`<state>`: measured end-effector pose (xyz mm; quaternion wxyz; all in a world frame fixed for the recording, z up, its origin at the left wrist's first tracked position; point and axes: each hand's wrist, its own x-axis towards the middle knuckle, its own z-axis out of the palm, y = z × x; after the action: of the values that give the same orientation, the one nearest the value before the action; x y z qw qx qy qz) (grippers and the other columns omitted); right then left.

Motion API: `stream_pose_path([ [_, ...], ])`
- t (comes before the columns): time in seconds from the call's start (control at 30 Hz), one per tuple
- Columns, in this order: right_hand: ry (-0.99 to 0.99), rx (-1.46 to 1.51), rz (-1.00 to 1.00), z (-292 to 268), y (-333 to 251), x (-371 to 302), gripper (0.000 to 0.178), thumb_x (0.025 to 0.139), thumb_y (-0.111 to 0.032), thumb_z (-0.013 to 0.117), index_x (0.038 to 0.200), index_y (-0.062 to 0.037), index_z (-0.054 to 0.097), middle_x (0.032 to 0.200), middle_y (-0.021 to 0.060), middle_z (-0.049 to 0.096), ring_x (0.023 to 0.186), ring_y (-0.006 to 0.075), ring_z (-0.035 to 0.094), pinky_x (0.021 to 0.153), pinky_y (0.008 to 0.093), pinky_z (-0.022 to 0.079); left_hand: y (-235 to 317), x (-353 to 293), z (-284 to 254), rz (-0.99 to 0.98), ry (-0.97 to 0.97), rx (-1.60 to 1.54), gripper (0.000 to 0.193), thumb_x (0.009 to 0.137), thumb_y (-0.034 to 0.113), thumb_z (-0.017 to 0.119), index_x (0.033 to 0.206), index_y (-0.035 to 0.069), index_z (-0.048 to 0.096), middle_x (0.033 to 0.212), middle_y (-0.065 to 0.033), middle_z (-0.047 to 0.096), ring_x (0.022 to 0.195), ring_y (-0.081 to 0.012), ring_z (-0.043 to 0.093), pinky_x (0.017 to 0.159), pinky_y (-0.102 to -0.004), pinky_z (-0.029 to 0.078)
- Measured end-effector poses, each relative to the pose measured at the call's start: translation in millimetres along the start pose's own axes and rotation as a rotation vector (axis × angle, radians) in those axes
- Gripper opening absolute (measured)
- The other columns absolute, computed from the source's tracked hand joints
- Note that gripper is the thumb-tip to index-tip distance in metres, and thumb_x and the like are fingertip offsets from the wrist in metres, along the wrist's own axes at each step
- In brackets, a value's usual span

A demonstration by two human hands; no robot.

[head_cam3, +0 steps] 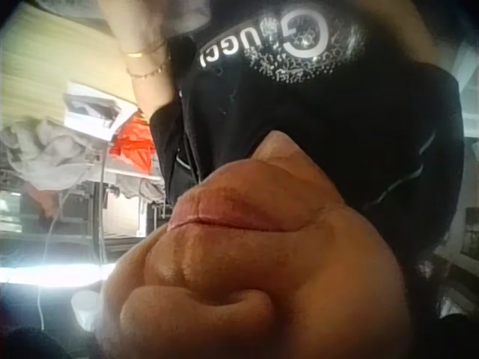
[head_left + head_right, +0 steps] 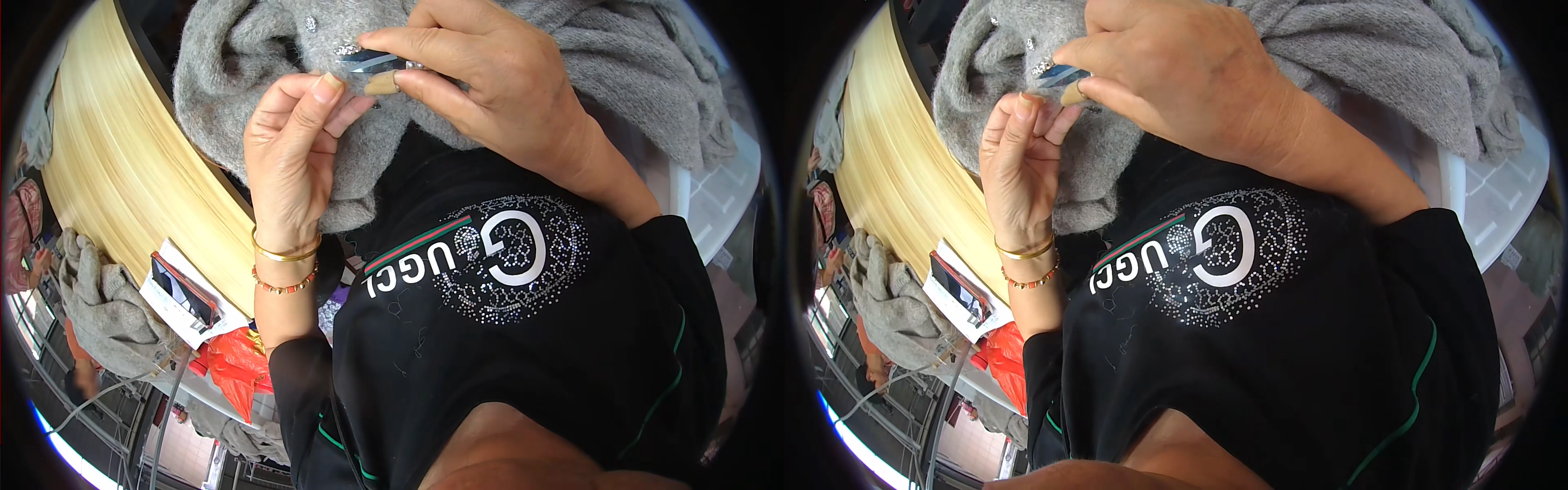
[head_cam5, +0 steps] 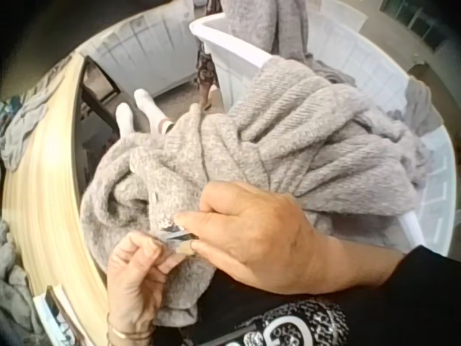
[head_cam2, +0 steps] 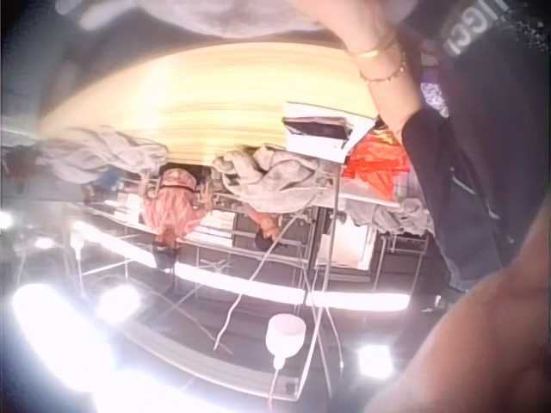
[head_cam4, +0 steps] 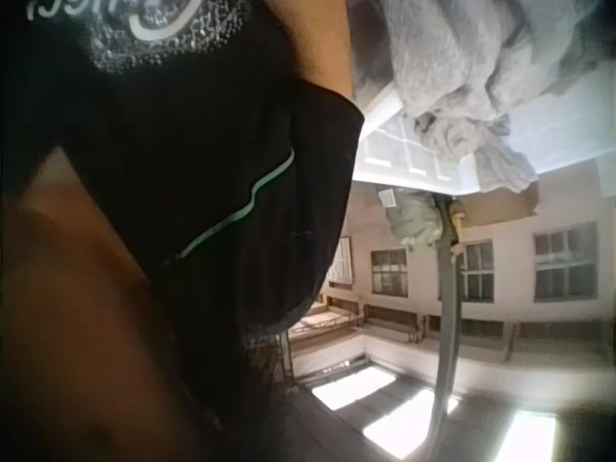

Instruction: Trimming loose threads and inspecting decorative elements on a grey sweater.

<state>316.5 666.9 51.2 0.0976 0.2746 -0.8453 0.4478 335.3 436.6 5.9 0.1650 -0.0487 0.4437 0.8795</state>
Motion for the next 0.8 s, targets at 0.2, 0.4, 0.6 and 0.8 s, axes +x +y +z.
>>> stream_pose_path([
  [0.2, 0.028, -0.003, -0.018, -1.5, 5.7, -4.6, 0.028, 0.081, -0.009, 0.079, 0.107, -0.0021, 0.072, 0.091, 0.0092, 0.06, 0.078, 0.0253, 0.065, 0.065, 0.0334, 0.053, 0.5, 1.2, -0.7, 0.013, 0.011, -0.007, 0.007, 0.101, 0.007, 0.065, 0.101, 0.002, 0.07, 0.102, -0.0084, 0.074, 0.095, -0.0167, 0.071, 0.093, -0.0441, 0.062],
  [0.4, 0.06, 0.004, -0.024, -2.4, 8.0, -7.3, 0.027, 0.08, -0.008, 0.079, 0.106, -0.0017, 0.072, 0.09, 0.0092, 0.059, 0.077, 0.0252, 0.064, 0.064, 0.0339, 0.053, -1.6, 3.3, -0.3, 0.017, -0.028, 0.019, 0.006, 0.101, 0.007, 0.065, 0.101, 0.002, 0.069, 0.1, -0.0069, 0.072, 0.095, -0.0162, 0.071, 0.094, -0.0446, 0.062],
  [0.6, 0.056, 0.043, -0.02, -2.4, 7.8, -6.3, 0.028, 0.08, -0.009, 0.079, 0.106, -0.0015, 0.071, 0.089, 0.0088, 0.058, 0.076, 0.0248, 0.064, 0.063, 0.034, 0.052, -1.5, 0.9, 1.3, 0.041, -0.027, 0.035, 0.007, 0.101, 0.006, 0.064, 0.101, 0.001, 0.069, 0.1, -0.0067, 0.072, 0.096, -0.0159, 0.071, 0.094, -0.044, 0.062],
  [0.8, 0.041, 0.026, -0.028, -3.4, 9.0, -5.7, 0.027, 0.081, -0.01, 0.078, 0.106, -0.0018, 0.071, 0.088, 0.0088, 0.057, 0.076, 0.0252, 0.063, 0.063, 0.0343, 0.053, -2.1, 1.3, 4.6, 0.044, -0.008, 0.063, 0.006, 0.101, 0.005, 0.064, 0.101, 0.0, 0.069, 0.101, -0.0073, 0.072, 0.096, -0.0166, 0.071, 0.094, -0.0437, 0.062],
])
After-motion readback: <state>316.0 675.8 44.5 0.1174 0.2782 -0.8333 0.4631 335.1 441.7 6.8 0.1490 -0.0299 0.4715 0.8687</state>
